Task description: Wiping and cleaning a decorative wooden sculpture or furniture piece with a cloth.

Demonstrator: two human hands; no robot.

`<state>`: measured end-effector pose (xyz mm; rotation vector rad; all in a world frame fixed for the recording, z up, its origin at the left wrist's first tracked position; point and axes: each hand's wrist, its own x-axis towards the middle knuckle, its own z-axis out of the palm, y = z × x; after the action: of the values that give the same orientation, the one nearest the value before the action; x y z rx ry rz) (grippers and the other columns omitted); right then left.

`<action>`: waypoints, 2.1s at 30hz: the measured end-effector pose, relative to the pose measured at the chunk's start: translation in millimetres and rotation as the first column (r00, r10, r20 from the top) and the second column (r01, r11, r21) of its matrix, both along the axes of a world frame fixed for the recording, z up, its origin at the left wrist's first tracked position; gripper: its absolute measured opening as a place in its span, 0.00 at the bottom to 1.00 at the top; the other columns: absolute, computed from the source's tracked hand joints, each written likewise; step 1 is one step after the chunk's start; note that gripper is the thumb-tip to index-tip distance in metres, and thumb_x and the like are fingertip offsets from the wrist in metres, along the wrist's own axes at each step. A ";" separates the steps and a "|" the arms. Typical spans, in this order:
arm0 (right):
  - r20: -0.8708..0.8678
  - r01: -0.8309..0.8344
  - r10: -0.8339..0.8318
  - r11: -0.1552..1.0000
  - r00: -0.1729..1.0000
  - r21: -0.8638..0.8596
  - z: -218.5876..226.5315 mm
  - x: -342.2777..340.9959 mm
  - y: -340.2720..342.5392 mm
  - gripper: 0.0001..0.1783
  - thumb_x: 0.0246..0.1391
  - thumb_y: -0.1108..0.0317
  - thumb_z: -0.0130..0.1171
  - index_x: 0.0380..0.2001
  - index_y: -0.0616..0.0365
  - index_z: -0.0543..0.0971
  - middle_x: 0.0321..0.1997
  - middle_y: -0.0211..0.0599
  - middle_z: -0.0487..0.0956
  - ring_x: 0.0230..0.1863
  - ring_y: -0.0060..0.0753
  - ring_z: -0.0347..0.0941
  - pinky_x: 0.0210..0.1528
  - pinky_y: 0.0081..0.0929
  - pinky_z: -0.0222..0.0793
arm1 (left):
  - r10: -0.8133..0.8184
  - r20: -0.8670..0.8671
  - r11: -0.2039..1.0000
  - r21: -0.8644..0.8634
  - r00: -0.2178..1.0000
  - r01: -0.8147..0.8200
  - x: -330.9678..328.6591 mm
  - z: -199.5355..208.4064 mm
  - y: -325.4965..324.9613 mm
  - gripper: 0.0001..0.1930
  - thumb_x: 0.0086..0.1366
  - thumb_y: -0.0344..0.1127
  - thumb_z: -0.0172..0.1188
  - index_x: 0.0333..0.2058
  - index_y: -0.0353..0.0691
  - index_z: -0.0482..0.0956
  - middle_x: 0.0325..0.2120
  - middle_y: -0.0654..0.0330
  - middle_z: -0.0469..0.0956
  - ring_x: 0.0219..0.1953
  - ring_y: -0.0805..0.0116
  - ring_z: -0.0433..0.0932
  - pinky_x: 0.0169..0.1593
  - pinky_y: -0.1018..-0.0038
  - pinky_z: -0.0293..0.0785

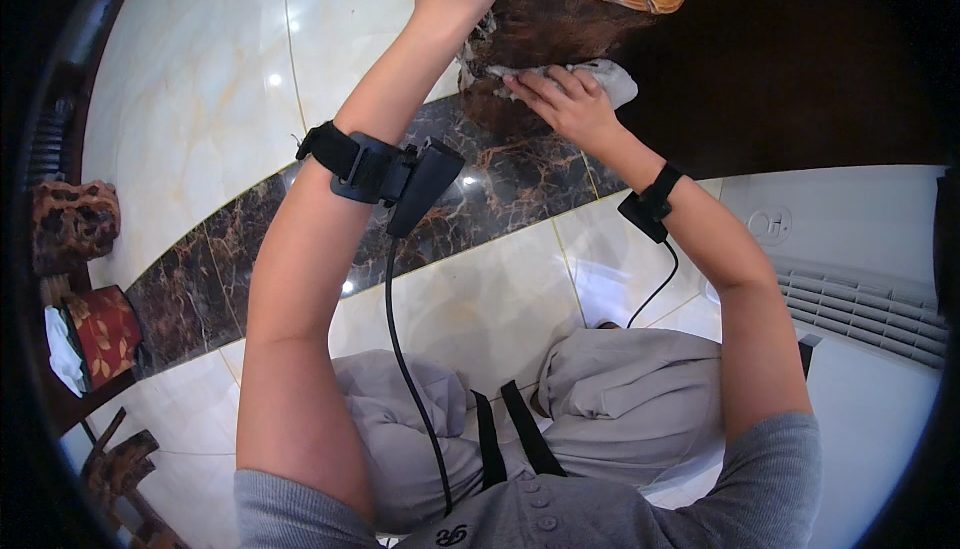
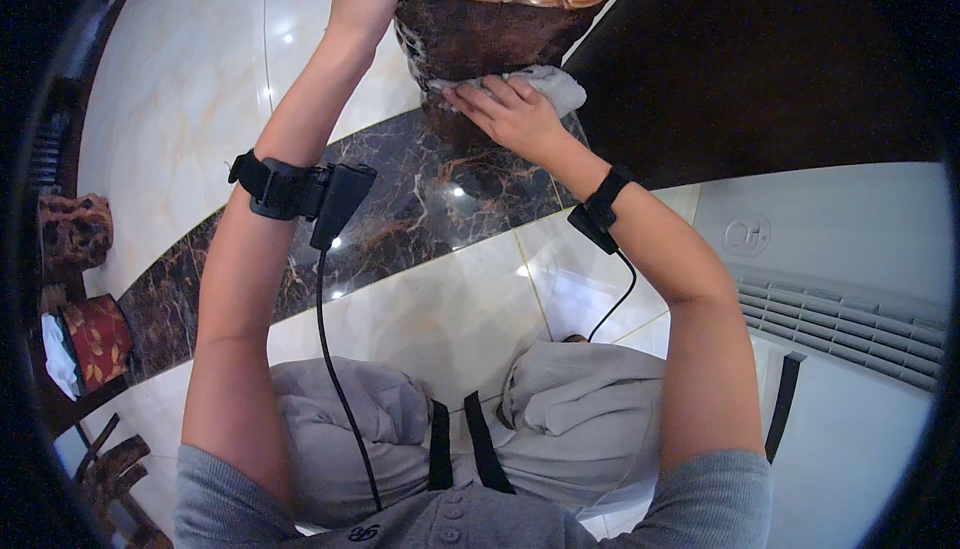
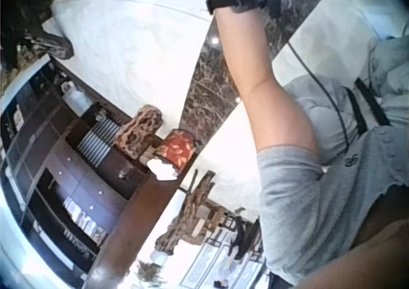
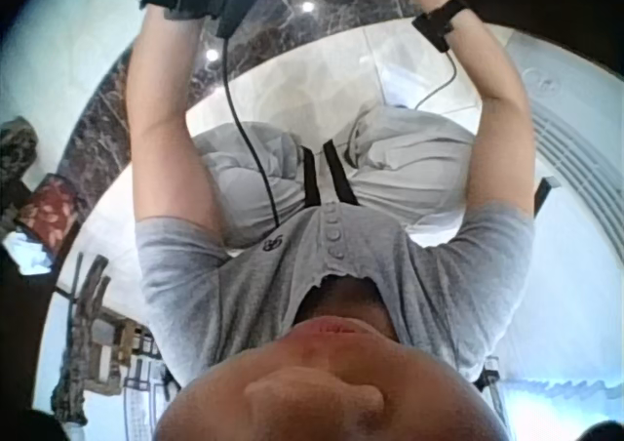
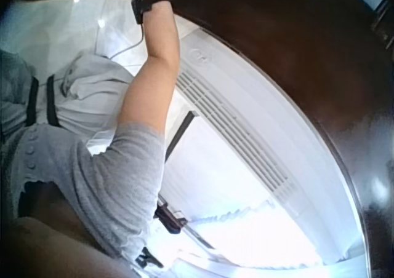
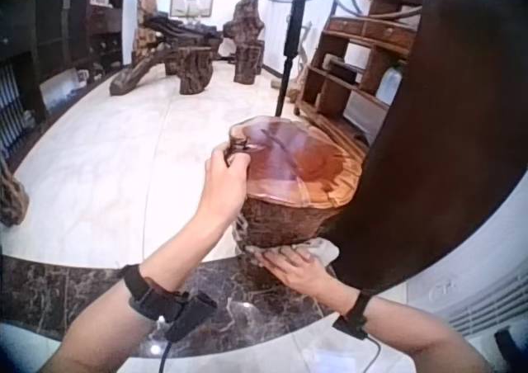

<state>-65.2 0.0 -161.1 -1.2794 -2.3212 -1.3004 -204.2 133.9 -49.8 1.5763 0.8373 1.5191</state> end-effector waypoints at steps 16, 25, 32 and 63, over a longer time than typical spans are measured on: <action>-0.224 0.184 -0.366 0.801 0.903 -0.569 -21.6 92.4 -52.7 0.25 0.40 0.75 0.50 0.47 0.52 0.69 0.46 0.40 0.66 0.47 0.44 0.60 0.49 0.39 0.57 | -0.054 -0.044 0.998 -0.043 0.998 0.052 -1.7 0.2 -1.4 0.20 0.50 0.38 0.55 0.38 0.27 0.72 0.26 0.50 0.76 0.30 0.63 0.74 0.37 0.72 0.70; -0.972 0.086 0.226 0.972 -0.062 0.221 63.4 15.2 17.2 0.18 0.50 0.75 0.43 0.47 0.63 0.60 0.47 0.45 0.59 0.51 0.41 0.57 0.55 0.32 0.52 | -0.219 0.060 0.917 -0.329 0.974 0.226 -8.2 17.5 3.7 0.21 0.57 0.43 0.50 0.40 0.29 0.70 0.35 0.52 0.74 0.39 0.64 0.71 0.46 0.72 0.65; -0.995 0.114 -0.033 0.993 0.096 -0.022 -15.2 10.2 -2.9 0.20 0.47 0.80 0.43 0.47 0.63 0.60 0.47 0.51 0.61 0.51 0.52 0.56 0.55 0.39 0.50 | -0.091 0.006 0.973 -0.215 0.996 0.090 -1.7 4.9 22.8 0.33 0.55 0.53 0.54 0.45 0.23 0.65 0.41 0.48 0.69 0.43 0.66 0.69 0.47 0.76 0.64; -0.902 -0.218 -0.248 0.960 -0.354 -0.179 38.0 120.8 78.0 0.17 0.50 0.61 0.51 0.39 0.60 0.74 0.34 0.36 0.75 0.38 0.28 0.70 0.41 0.28 0.65 | -0.071 0.016 0.981 -0.182 0.997 0.073 3.6 18.6 -2.0 0.21 0.62 0.45 0.43 0.43 0.31 0.69 0.39 0.56 0.72 0.41 0.69 0.72 0.47 0.75 0.65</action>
<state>55.6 78.0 -123.1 -1.4263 -0.9371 0.5113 -200.6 131.9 -31.2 1.4487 0.8786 1.3573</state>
